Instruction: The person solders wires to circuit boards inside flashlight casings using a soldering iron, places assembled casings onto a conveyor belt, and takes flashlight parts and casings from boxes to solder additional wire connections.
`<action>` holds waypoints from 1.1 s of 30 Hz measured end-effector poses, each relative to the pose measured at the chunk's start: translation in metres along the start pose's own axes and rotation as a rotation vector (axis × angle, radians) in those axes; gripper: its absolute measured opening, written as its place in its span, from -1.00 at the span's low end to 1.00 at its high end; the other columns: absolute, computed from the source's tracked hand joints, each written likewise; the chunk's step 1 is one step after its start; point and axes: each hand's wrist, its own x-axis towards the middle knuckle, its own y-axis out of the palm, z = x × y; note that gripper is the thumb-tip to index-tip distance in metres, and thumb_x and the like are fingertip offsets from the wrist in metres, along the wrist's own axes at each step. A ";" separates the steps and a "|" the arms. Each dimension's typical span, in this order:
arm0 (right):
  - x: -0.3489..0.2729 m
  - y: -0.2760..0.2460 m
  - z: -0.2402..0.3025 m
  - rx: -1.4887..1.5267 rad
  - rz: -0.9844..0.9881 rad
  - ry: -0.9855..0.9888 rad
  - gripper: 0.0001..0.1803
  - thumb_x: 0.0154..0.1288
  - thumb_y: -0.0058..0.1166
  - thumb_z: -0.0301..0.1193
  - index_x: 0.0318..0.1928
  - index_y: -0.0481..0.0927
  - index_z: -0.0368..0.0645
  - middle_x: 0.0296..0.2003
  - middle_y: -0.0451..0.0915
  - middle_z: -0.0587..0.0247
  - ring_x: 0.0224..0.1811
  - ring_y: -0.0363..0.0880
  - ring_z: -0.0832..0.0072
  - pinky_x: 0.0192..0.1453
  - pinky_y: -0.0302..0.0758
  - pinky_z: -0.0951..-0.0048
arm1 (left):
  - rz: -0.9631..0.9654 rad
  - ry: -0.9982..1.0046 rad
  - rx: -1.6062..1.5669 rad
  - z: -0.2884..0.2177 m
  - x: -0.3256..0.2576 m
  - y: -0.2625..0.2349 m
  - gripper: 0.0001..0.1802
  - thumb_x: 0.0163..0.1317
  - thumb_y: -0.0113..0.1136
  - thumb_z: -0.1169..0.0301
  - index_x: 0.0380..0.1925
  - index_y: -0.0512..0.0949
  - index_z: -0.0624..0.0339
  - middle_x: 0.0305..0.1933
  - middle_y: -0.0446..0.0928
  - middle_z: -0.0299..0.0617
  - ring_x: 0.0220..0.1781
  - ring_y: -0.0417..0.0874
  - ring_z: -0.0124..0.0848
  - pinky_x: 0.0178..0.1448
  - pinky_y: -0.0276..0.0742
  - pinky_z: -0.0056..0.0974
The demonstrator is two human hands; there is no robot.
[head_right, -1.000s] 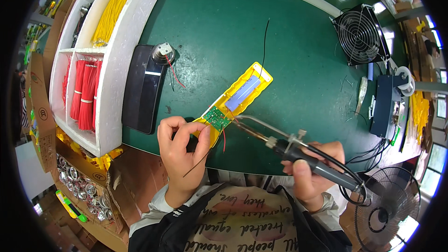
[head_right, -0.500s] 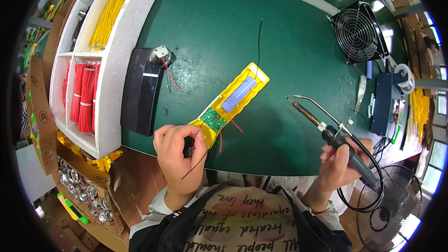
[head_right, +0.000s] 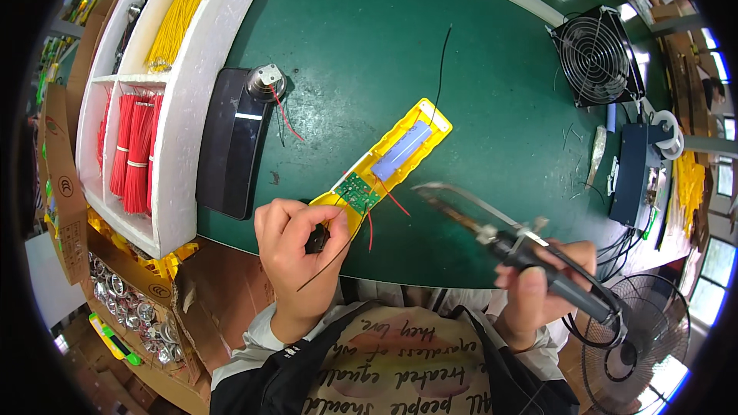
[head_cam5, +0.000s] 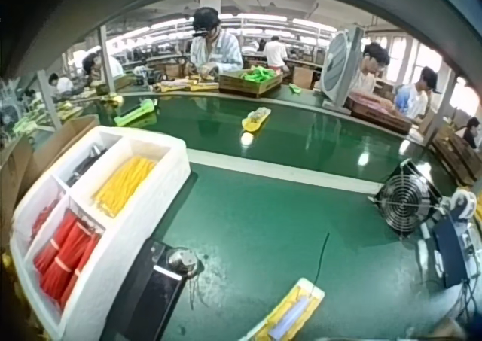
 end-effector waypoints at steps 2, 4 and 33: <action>-0.003 0.009 0.006 0.059 0.162 0.071 -0.61 0.08 0.11 -0.30 -0.33 0.22 -0.30 -0.66 0.43 0.11 -0.74 0.41 0.60 -0.69 0.37 0.67 | 0.010 -0.002 -0.003 0.001 0.001 -0.001 -0.82 -0.19 0.29 0.48 -0.50 0.53 0.07 -0.50 0.31 -0.34 -0.36 0.32 -0.36 -0.24 0.14 -0.27; -0.005 0.014 0.003 0.129 0.274 0.095 -0.68 0.07 0.09 -0.43 -0.31 0.23 -0.31 -0.63 0.47 0.06 -0.71 0.45 0.55 -0.63 0.41 0.60 | 0.022 0.004 -0.012 0.002 0.002 -0.001 -0.82 -0.20 0.30 0.47 -0.51 0.53 0.08 -0.51 0.31 -0.35 -0.37 0.32 -0.36 -0.23 0.13 -0.27; -0.006 0.021 -0.008 0.000 0.462 0.035 -0.76 0.07 0.07 -0.52 -0.33 0.27 -0.30 -0.68 0.49 0.18 -0.64 0.50 0.54 -0.54 0.42 0.59 | 0.062 -0.026 -0.029 -0.002 0.004 -0.003 -0.83 -0.23 0.29 0.48 -0.55 0.52 0.09 -0.52 0.32 -0.34 -0.39 0.30 -0.35 -0.27 0.12 -0.27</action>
